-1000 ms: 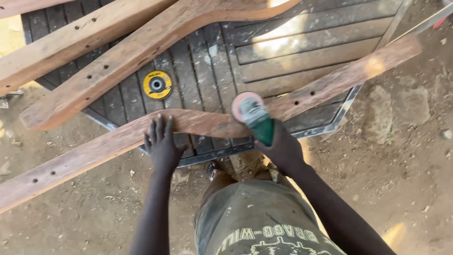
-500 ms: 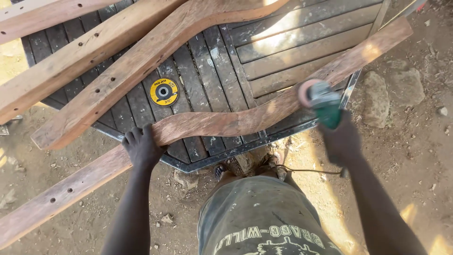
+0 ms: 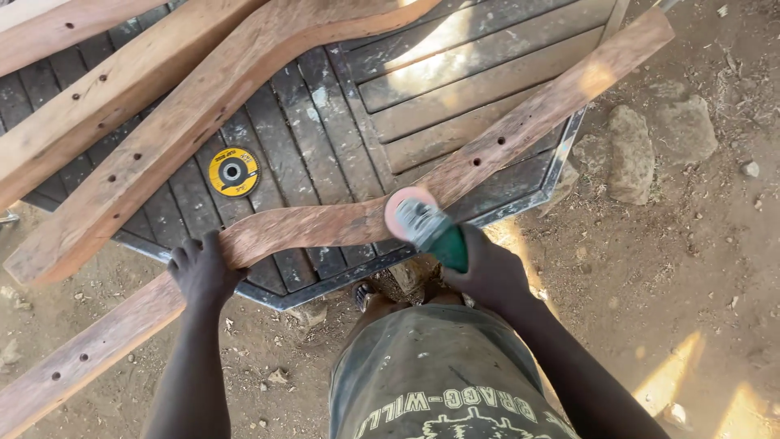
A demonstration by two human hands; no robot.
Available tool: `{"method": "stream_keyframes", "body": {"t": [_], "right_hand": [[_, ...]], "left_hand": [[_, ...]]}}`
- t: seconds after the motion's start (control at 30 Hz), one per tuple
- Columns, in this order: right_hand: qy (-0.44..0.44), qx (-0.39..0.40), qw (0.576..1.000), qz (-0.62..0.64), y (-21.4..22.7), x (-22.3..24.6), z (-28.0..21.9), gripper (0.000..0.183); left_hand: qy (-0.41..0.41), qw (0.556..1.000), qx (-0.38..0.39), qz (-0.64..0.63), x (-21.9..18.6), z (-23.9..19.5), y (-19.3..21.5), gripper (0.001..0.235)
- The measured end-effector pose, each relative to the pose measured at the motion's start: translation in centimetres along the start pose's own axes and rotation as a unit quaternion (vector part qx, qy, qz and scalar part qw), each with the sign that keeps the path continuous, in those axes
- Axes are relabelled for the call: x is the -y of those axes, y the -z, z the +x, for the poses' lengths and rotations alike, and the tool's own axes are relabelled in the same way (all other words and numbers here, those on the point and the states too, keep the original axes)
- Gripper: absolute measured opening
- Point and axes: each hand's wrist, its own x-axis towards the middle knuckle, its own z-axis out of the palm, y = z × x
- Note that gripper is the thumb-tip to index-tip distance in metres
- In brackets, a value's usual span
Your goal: Sanding a curved wooden plank using an angle grinder with a sanding disc
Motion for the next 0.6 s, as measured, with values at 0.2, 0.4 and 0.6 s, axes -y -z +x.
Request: {"method": "stream_keyframes", "body": {"t": [0.2,0.4,0.6], "right_hand": [[-0.095,-0.038,0.993,-0.054,4.1,-7.5,3.5,0.089],[-0.106,-0.164,0.981,0.000,13.1,-12.5,5.8,0.078],[-0.118,-0.141,0.983,0.017,12.3,-9.8,5.1,0.078]], "left_hand": [[0.034,0.999,0.011,0.023,-0.9,-0.4,-1.9,0.102],[0.035,0.999,0.018,0.012,-5.0,-1.3,-0.3,0.097],[-0.006,0.999,-0.037,-0.027,-13.6,-1.6,1.2,0.092]]}}
